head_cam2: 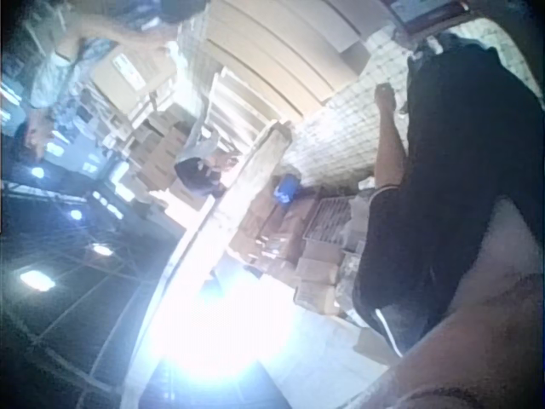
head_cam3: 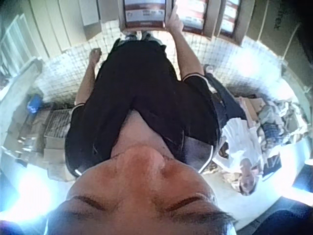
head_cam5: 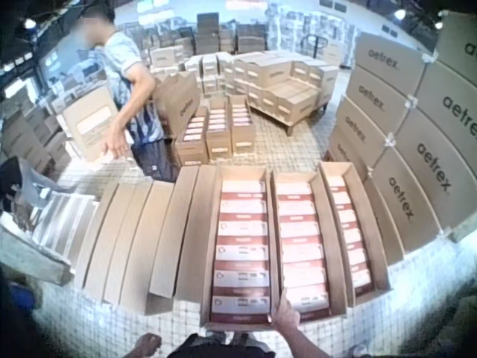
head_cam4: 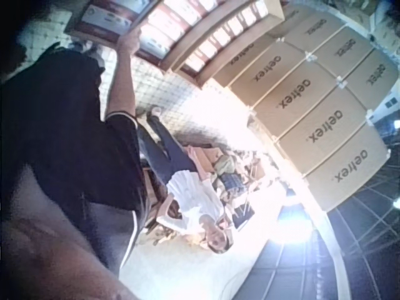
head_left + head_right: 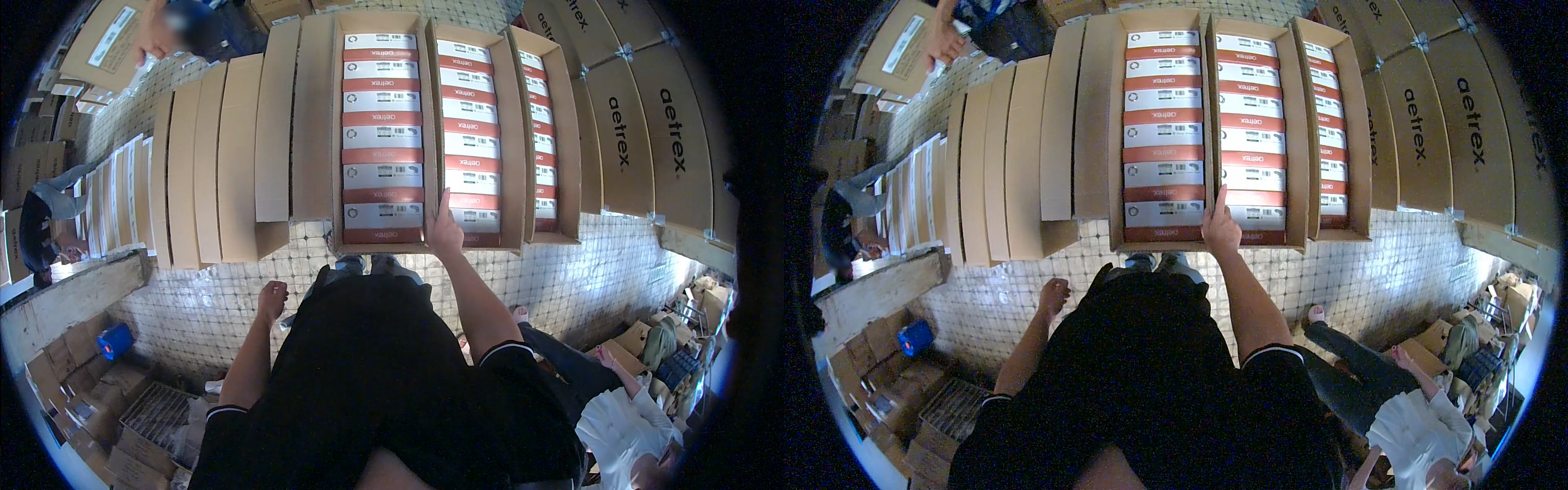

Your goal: The person opens large cardboard boxes and arranges smaller product boxes inside them. They repeatedly lift, place, and align the smaller boxes within the larger containers while other workers move nearby.

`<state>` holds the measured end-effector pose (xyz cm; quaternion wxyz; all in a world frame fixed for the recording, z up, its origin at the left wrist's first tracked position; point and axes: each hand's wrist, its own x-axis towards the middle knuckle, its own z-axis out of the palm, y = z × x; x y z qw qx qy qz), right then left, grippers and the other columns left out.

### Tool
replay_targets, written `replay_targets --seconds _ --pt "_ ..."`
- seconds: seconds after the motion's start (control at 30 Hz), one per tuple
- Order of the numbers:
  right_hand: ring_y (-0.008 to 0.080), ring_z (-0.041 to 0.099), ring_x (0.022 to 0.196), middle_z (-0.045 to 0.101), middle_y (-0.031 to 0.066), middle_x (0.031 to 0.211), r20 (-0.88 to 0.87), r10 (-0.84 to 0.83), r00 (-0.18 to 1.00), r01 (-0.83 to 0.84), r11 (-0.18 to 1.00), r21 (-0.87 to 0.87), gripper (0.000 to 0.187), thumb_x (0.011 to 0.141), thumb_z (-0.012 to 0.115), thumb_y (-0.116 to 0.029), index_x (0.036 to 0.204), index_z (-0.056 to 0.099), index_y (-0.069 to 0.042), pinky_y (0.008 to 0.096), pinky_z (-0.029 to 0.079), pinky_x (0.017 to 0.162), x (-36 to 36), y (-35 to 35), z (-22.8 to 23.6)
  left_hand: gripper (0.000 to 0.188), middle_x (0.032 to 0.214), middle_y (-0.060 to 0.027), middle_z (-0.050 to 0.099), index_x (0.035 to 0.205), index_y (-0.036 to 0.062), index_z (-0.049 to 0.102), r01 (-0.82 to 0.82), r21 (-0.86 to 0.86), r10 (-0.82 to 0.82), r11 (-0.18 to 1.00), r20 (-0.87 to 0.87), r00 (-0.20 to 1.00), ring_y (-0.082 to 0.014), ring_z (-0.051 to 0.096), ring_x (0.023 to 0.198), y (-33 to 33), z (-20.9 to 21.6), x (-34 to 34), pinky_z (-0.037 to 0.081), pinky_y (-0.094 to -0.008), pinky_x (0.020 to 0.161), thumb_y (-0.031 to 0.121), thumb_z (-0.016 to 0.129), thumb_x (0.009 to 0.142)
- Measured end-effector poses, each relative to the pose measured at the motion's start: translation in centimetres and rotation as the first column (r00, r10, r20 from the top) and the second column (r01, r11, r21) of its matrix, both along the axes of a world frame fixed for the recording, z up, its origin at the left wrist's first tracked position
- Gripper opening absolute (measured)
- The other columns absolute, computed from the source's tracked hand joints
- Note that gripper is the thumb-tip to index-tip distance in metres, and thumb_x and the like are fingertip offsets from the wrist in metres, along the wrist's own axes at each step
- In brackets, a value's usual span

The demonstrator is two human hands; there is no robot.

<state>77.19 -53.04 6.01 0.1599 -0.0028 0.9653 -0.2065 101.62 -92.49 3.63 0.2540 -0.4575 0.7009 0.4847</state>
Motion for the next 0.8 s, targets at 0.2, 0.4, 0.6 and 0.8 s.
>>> replay_targets --seconds 0.2,0.4,0.6,0.8 --pt "0.0411 0.062 0.074 0.060 0.0240 0.097 -0.059 -0.011 0.998 0.009 0.999 -0.042 0.074 0.091 0.048 -0.033 0.146 0.007 -0.006 0.0490 0.052 0.064 0.4 0.1 -0.4 0.030 0.078 -0.0079 0.066 0.099 0.0023 0.061 -0.020 0.012 0.021 1.000 -0.050 0.999 -0.0139 0.061 0.068 1.9 0.8 -0.7 0.048 -0.0279 0.058 0.030 0.059 0.088" --pt "0.0423 0.059 0.089 0.054 0.0270 0.107 -0.206 -0.054 0.977 0.017 0.984 -0.179 0.082 0.086 0.058 -0.034 0.146 0.011 -0.006 0.0484 0.050 0.073 -1.5 -0.9 0.7 0.031 0.080 -0.0094 0.067 0.101 0.0017 0.061 0.028 -0.071 -0.029 0.997 -0.009 1.000 -0.0162 0.063 0.070 1.6 0.6 -1.0 0.049 -0.0303 0.061 0.030 0.058 0.088" --pt "0.0411 0.060 0.088 0.056 0.0247 0.103 -0.114 -0.196 0.974 0.183 0.976 -0.118 0.077 0.087 0.054 -0.040 0.145 0.014 -0.008 0.0486 0.049 0.075 -10.0 -4.1 1.3 0.031 0.079 -0.0091 0.065 0.098 0.0020 0.060 0.104 -0.105 -0.104 0.989 0.001 0.995 -0.0154 0.060 0.069 0.6 0.5 -0.3 0.048 -0.0299 0.060 0.031 0.060 0.088" --pt "0.0375 0.062 0.085 0.060 0.0207 0.098 -0.096 -0.300 0.949 0.296 0.954 -0.050 0.065 0.089 0.049 -0.032 0.143 0.022 -0.008 0.0482 0.051 0.073 -11.6 -5.0 0.8 0.028 0.086 -0.0085 0.065 0.100 0.0028 0.058 0.034 0.021 -0.035 0.999 0.033 0.999 -0.0152 0.060 0.073 2.9 1.6 -4.2 0.049 -0.0299 0.064 0.029 0.057 0.091"
